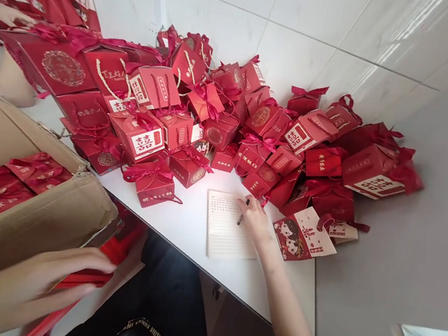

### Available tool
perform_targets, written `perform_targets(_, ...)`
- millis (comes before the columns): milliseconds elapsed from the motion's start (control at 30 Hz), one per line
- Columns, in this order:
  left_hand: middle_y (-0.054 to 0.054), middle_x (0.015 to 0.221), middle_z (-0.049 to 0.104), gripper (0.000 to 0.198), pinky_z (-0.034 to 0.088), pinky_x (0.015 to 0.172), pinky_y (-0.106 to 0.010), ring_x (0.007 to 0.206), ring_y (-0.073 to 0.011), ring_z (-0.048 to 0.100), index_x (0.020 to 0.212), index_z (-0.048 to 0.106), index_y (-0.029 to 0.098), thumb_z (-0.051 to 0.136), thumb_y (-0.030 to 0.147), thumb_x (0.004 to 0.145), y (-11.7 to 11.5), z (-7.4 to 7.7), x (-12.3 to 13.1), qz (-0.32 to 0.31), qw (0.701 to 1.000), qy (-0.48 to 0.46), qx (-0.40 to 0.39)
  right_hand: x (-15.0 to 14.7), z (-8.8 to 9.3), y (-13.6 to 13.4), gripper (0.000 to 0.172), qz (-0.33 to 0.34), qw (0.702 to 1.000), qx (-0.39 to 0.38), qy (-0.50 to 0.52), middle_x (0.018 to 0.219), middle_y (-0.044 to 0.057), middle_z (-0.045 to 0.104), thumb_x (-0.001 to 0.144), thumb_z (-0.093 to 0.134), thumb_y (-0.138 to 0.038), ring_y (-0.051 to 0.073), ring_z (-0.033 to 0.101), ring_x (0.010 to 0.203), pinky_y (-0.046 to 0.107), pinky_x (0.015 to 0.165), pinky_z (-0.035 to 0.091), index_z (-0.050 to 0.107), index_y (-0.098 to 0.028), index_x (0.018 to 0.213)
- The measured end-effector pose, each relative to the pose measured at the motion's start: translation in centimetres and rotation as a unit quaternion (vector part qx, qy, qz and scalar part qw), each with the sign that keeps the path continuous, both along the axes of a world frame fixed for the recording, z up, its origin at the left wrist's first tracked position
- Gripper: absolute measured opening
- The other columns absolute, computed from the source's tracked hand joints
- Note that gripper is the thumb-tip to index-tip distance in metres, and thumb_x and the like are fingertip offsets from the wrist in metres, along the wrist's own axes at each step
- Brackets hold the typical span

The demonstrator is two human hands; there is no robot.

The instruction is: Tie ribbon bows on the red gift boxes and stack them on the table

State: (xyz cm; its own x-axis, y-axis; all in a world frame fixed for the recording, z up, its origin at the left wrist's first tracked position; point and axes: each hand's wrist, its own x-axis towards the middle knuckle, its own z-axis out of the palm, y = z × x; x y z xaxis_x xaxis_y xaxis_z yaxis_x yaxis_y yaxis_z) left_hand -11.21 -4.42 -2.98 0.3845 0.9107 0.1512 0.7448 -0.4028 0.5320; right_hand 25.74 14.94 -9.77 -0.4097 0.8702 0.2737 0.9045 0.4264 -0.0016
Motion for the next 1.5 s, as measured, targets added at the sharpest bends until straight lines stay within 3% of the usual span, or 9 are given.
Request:
perform_targets(67, 0.003, 0.101, 0.067, 0.020, 0.052, 0.079, -0.022, 0.089, -0.0130, 0.065, 0.101, 0.062, 0.027, 0.050, 0.025, 0.085, 3.0, -1.1, 3.0, -0.075, 0.994, -0.003, -0.084, -0.1, -0.2, 0.2, 0.029, 0.012, 1.000, -0.005, 0.008, 0.103, 0.015, 0.060, 0.080, 0.043, -0.002, 0.027, 0.058, 0.091, 0.035, 0.072, 0.048, 0.065, -0.017, 0.090)
perform_targets(300, -0.008, 0.120, 0.059, 0.027, 0.041, 0.102, -0.038, 0.122, -0.0230, 0.047, 0.110, 0.059, 0.018, 0.052, 0.021, 0.084, 10.6, -6.4, 12.5, -0.207, 0.977, -0.007, 0.044, 1.3, -0.5, 0.3, 0.013, 0.023, 0.989, 0.011, 0.144, 0.070, 0.005, 0.057, 0.081, 0.052, -0.015, 0.020, 0.057, 0.069, 0.031, 0.068, 0.045, 0.052, -0.020, 0.068)
perform_targets(500, -0.011, 0.125, 0.055, 0.035, 0.035, 0.106, -0.046, 0.126, -0.0271, 0.041, 0.115, 0.055, 0.014, 0.052, 0.029, 0.084, 12.2, -9.0, 15.3, -0.165, 0.981, 0.009, 0.099, -2.6, -1.1, -0.4, 0.025, -0.043, 0.932, 0.041, 0.358, 0.067, 0.000, 0.053, 0.095, 0.018, -0.027, 0.014, 0.057, 0.058, 0.029, 0.058, 0.048, 0.042, -0.021, 0.094)
perform_targets(533, -0.011, 0.124, 0.056, 0.033, 0.035, 0.105, -0.046, 0.125, -0.0269, 0.042, 0.113, 0.056, 0.015, 0.051, 0.029, 0.083, 12.2, -9.1, 15.4, -0.158, 0.982, 0.010, 0.101, -3.7, -1.2, -0.3, 0.028, -0.033, 0.912, 0.013, 0.409, 0.068, -0.001, 0.054, 0.095, 0.015, -0.027, 0.014, 0.058, 0.057, 0.028, 0.057, 0.049, 0.041, -0.021, 0.098)
perform_targets(667, -0.010, 0.117, 0.060, 0.027, 0.038, 0.103, -0.046, 0.120, -0.0253, 0.048, 0.107, 0.058, 0.015, 0.049, 0.025, 0.084, 12.2, -9.1, 15.7, -0.139, 0.983, 0.001, 0.121, -6.2, -1.7, 0.1, 0.023, -0.019, 0.735, -0.192, 0.651, 0.061, -0.002, 0.056, 0.087, 0.040, -0.040, 0.014, 0.055, 0.052, 0.029, 0.053, 0.048, 0.051, -0.020, 0.085)
perform_targets(733, -0.010, 0.115, 0.062, 0.025, 0.040, 0.101, -0.046, 0.118, -0.0253, 0.050, 0.104, 0.059, 0.015, 0.049, 0.022, 0.083, 12.2, -9.0, 15.9, -0.129, 0.983, -0.005, 0.133, -6.3, -2.0, 0.2, 0.021, -0.070, 0.716, -0.205, 0.663, 0.052, -0.006, 0.050, 0.077, 0.058, -0.039, 0.011, 0.047, 0.045, 0.025, 0.047, 0.042, 0.050, -0.020, 0.075)
perform_targets(867, -0.009, 0.111, 0.064, 0.023, 0.042, 0.100, -0.044, 0.116, -0.0250, 0.052, 0.101, 0.061, 0.015, 0.049, 0.019, 0.082, 12.5, -9.1, 16.2, -0.118, 0.982, -0.014, 0.144, -5.8, -2.3, 0.2, 0.027, -0.112, 0.709, -0.210, 0.664, 0.046, -0.009, 0.046, 0.078, 0.059, -0.038, 0.009, 0.041, 0.040, 0.023, 0.042, 0.035, 0.040, -0.022, 0.066)
perform_targets(1133, -0.009, 0.110, 0.065, 0.023, 0.043, 0.098, -0.044, 0.113, -0.0250, 0.054, 0.100, 0.061, 0.015, 0.050, 0.018, 0.081, 12.6, -9.1, 16.4, -0.106, 0.986, -0.016, 0.129, -5.5, -2.4, -0.1, 0.029, -0.101, 0.810, -0.185, 0.548, 0.054, -0.006, 0.044, 0.079, 0.057, -0.031, 0.009, 0.042, 0.051, 0.022, 0.053, 0.037, 0.040, -0.020, 0.058)
perform_targets(1500, -0.009, 0.111, 0.065, 0.024, 0.042, 0.100, -0.043, 0.115, -0.0252, 0.053, 0.101, 0.061, 0.015, 0.052, 0.018, 0.080, 12.6, -9.3, 16.5, -0.101, 0.988, -0.026, 0.114, -5.5, -2.3, -0.2, 0.033, -0.097, 0.850, -0.194, 0.480, 0.048, -0.008, 0.030, 0.079, 0.049, -0.025, 0.007, 0.030, 0.047, 0.020, 0.045, 0.030, 0.029, -0.021, 0.054)
